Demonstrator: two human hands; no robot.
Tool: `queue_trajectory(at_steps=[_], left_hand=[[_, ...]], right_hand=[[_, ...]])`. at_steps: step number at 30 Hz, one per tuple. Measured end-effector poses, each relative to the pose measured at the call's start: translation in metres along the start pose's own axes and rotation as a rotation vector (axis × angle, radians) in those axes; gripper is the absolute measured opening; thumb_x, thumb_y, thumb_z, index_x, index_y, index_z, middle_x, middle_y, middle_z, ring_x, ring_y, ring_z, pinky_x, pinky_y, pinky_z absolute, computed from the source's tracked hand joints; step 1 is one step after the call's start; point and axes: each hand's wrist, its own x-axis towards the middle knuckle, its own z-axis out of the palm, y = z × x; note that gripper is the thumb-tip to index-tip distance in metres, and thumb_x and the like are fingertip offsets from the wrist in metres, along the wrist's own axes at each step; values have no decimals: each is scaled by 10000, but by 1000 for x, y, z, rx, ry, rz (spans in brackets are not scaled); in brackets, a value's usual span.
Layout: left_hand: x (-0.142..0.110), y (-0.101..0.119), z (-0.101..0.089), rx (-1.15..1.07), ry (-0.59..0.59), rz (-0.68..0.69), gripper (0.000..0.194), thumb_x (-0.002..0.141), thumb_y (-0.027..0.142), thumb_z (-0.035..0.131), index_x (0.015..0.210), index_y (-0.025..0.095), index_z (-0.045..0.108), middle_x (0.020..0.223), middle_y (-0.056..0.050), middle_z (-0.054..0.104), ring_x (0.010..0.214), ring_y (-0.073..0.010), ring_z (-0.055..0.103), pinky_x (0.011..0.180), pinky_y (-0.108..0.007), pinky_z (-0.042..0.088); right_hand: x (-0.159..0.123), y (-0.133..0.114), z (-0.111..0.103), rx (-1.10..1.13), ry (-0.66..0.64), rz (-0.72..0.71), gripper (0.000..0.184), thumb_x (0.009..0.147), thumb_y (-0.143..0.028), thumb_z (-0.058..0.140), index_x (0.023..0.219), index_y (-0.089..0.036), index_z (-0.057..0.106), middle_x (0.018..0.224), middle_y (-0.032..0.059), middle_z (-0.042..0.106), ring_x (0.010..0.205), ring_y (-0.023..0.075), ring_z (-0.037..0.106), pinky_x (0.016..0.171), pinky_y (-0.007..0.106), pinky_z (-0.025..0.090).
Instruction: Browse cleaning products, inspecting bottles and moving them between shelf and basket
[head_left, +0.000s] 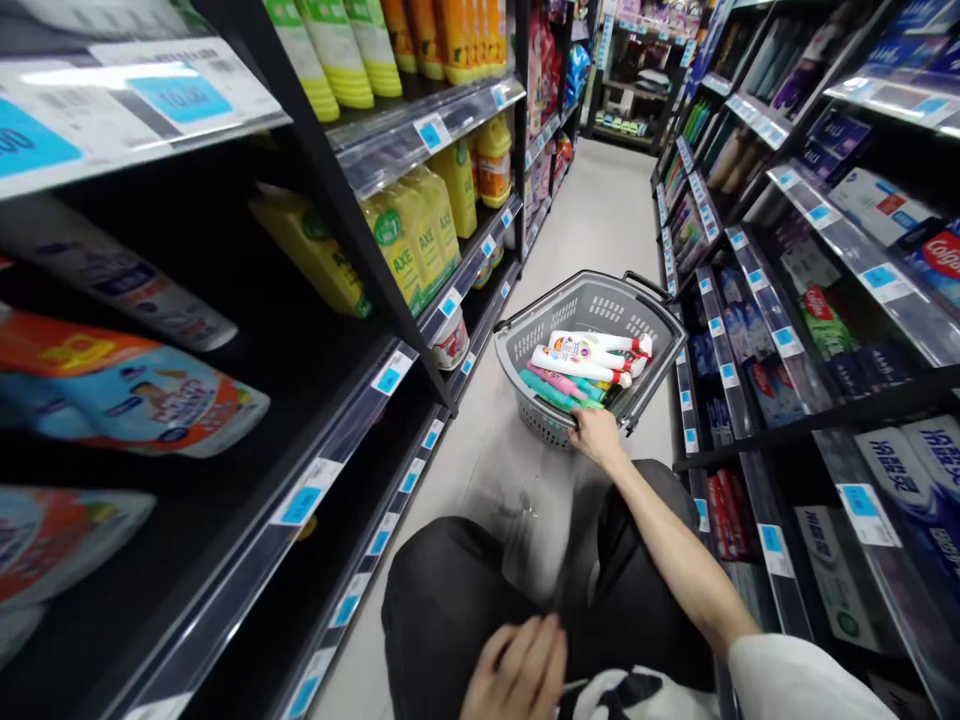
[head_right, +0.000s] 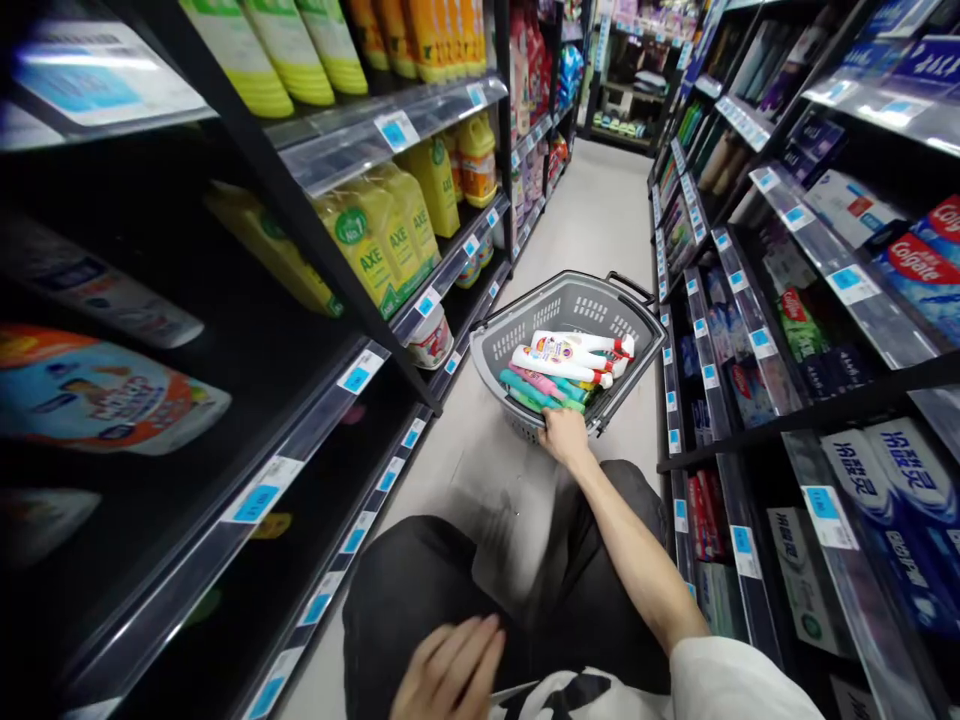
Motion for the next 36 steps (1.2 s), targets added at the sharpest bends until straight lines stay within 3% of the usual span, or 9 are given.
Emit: queue_trajectory(at_steps=[3, 5, 11, 14, 19, 23, 28, 33, 36], left_hand=[[70, 4, 11, 154, 107, 122, 504, 842, 112, 605, 1239, 366, 784, 1095, -39, 821, 1008, -227, 749, 818, -425, 652], [115, -13, 3, 185, 44, 151, 373, 906, 118, 588, 1152, 317, 784, 1072, -40, 811, 1006, -211, 728, 866, -403, 622], [188, -86, -13, 412, -350, -42, 273, 953, 135, 580, 1159, 258, 708, 1122, -94, 750, 1055, -280, 674, 827, -436, 532], [220, -116, 11, 436, -448, -141, 320, 996, 227, 577, 1302, 188, 660, 1264, -163, 705, 1175, -325, 649, 888, -449, 524], [278, -182, 72, 450, -671, -332, 649, 959, 287, 670, 1548, 91, 482, 1580, -249, 498, 1432, -378, 494, 1096, -473, 463], [279, -219, 107, 408, -738, -404, 804, 844, 316, 808, 1548, 92, 491, 1556, -247, 533, 1416, -359, 519, 1144, -446, 433], [249, -233, 130, 361, -761, -441, 888, 720, 211, 864, 1530, 98, 519, 1627, -300, 418, 1490, -435, 408, 1153, -538, 400], [244, -235, 144, 357, -701, -504, 906, 757, 162, 822, 1583, 72, 462, 1622, -339, 384, 1442, -473, 417, 1160, -611, 319], [247, -236, 143, 338, -664, -546, 858, 755, 166, 814, 1556, 83, 517, 1610, -320, 420, 1445, -475, 402, 1171, -633, 290]], right_hand=[[-8, 0, 0, -45, -28, -75, 345, 994, -281, 533, 1216, -92, 717, 1186, 212, 781, 1110, 329, 726, 959, 376, 499], [-14, 3, 0, -59, -40, -122, 338, 971, -291, 566, 1206, -99, 715, 1176, 204, 783, 1085, 334, 736, 939, 381, 511], [-33, 16, 1, -62, -146, -359, 379, 953, -414, 602, 1119, -114, 765, 1088, 206, 795, 1052, 357, 737, 905, 398, 526], [-43, 21, 7, -65, -163, -439, 344, 939, -442, 628, 1004, -142, 785, 989, 179, 809, 982, 351, 760, 821, 385, 528], [-56, 17, 21, -35, -164, -576, 407, 960, -550, 630, 876, -181, 778, 834, 147, 801, 844, 333, 770, 724, 376, 497], [-60, 11, 21, 90, -202, -640, 408, 908, -588, 732, 763, -207, 753, 698, 100, 763, 731, 299, 751, 644, 350, 448], [-51, 18, 11, 503, -288, -646, 282, 979, -480, 697, 871, -226, 757, 705, 18, 763, 651, 203, 709, 634, 299, 443], [-34, 36, 12, 593, 5, -391, 283, 1028, -447, 598, 967, -219, 755, 749, 29, 771, 619, 203, 682, 642, 310, 457], [-27, 42, 17, 607, 37, -326, 331, 1015, -494, 603, 969, -205, 757, 740, 34, 773, 590, 198, 674, 639, 313, 483]])
